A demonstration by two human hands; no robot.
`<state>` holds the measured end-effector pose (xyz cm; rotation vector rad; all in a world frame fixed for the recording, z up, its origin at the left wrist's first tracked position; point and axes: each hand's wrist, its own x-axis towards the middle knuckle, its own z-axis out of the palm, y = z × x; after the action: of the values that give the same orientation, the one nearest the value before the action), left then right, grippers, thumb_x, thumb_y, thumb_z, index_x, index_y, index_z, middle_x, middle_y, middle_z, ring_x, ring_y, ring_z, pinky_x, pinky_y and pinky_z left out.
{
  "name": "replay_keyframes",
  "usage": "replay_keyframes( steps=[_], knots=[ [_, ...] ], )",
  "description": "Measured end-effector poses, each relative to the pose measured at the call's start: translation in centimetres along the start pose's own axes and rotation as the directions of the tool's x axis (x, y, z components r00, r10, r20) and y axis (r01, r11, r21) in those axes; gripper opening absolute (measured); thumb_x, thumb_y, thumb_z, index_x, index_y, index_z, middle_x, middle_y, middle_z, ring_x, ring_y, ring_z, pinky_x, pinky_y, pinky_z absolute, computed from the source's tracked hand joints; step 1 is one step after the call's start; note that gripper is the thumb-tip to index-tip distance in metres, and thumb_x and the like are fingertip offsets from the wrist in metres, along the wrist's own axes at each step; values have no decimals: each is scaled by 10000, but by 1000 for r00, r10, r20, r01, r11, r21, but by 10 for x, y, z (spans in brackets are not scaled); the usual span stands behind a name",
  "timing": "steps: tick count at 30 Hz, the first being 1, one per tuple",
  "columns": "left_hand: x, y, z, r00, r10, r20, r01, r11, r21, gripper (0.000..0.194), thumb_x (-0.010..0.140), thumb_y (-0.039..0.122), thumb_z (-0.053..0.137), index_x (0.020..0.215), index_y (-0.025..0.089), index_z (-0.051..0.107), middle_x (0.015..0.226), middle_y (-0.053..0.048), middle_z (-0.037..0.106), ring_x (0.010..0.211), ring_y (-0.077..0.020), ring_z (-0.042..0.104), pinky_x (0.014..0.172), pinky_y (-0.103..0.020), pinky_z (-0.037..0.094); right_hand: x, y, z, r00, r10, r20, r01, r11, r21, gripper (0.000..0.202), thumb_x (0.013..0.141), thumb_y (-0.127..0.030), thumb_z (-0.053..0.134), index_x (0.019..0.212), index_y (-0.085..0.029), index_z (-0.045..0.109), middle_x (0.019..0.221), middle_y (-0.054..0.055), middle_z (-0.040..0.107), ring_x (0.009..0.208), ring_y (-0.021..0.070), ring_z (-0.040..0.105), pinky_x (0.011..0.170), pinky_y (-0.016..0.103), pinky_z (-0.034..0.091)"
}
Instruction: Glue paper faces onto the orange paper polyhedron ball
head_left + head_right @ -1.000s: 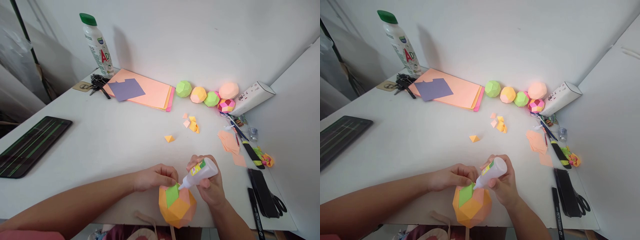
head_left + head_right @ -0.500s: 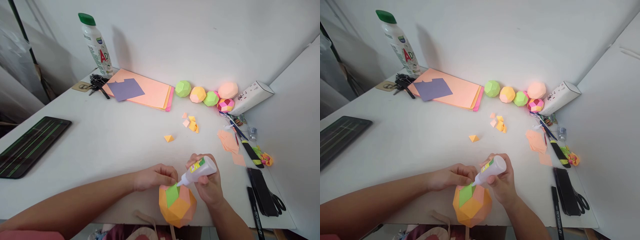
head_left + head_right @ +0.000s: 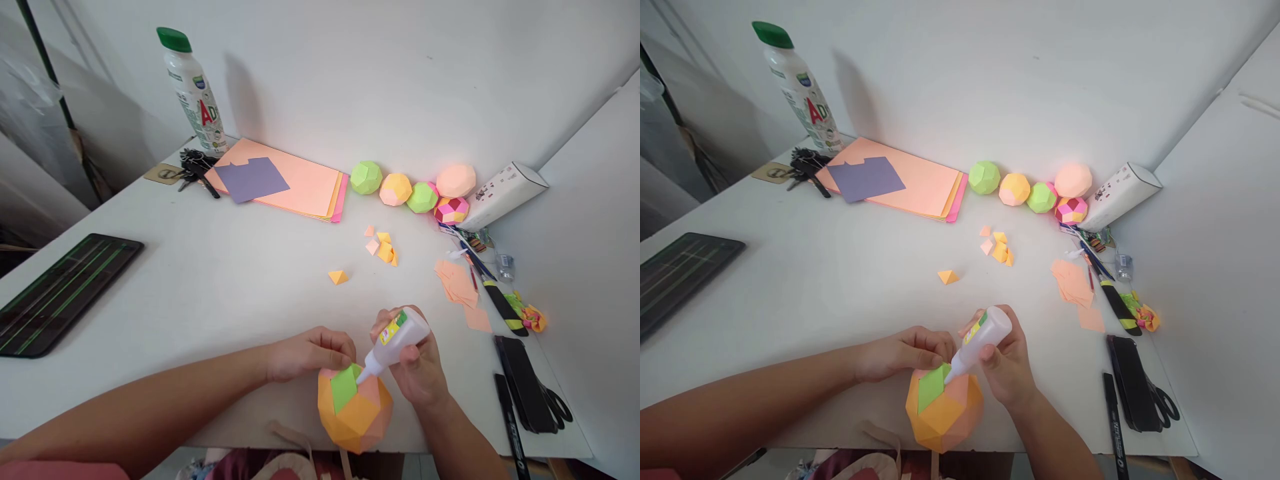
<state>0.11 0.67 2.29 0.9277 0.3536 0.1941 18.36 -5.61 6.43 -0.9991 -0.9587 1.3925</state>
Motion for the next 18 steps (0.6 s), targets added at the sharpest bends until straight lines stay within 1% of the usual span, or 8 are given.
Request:
replay_keyframes(
  steps=[5,8,12,18],
  knots=[
    [1,-4,-2,1000,17,4,-17,1000,-8,206,731,340,663,654,154,622,791,-6,524,783,-155,469,791,-281,390,5,1,-3,992,47,-114,-41,998,55,398,643,-548,754,876,-251,629,757,23,597,713,176,511,583,280,411],
    [0,-3,-1,1000,18,5,-18,1000,-16,214,725,340,676,636,153,622,783,1,517,763,-146,463,769,-275,387,7,2,-3,986,65,-153,-54,996,77,402,634,-534,768,882,-246,637,770,22,599,711,170,517,595,280,420],
    [0,-1,0,1000,21,3,-21,999,-32,213,727,345,684,643,155,635,789,2,530,765,-144,468,763,-272,387,6,3,-2,988,89,-127,-77,993,91,369,662,-510,760,885,-246,629,789,19,612,692,156,516,581,264,407],
    [0,-3,-1,1000,27,-4,-28,998,-62,195,720,344,692,679,155,666,819,-14,565,816,-164,490,808,-286,398,6,2,0,982,152,-111,-143,986,85,370,693,-538,720,892,-238,634,777,32,613,709,178,521,603,294,418]
  ],
)
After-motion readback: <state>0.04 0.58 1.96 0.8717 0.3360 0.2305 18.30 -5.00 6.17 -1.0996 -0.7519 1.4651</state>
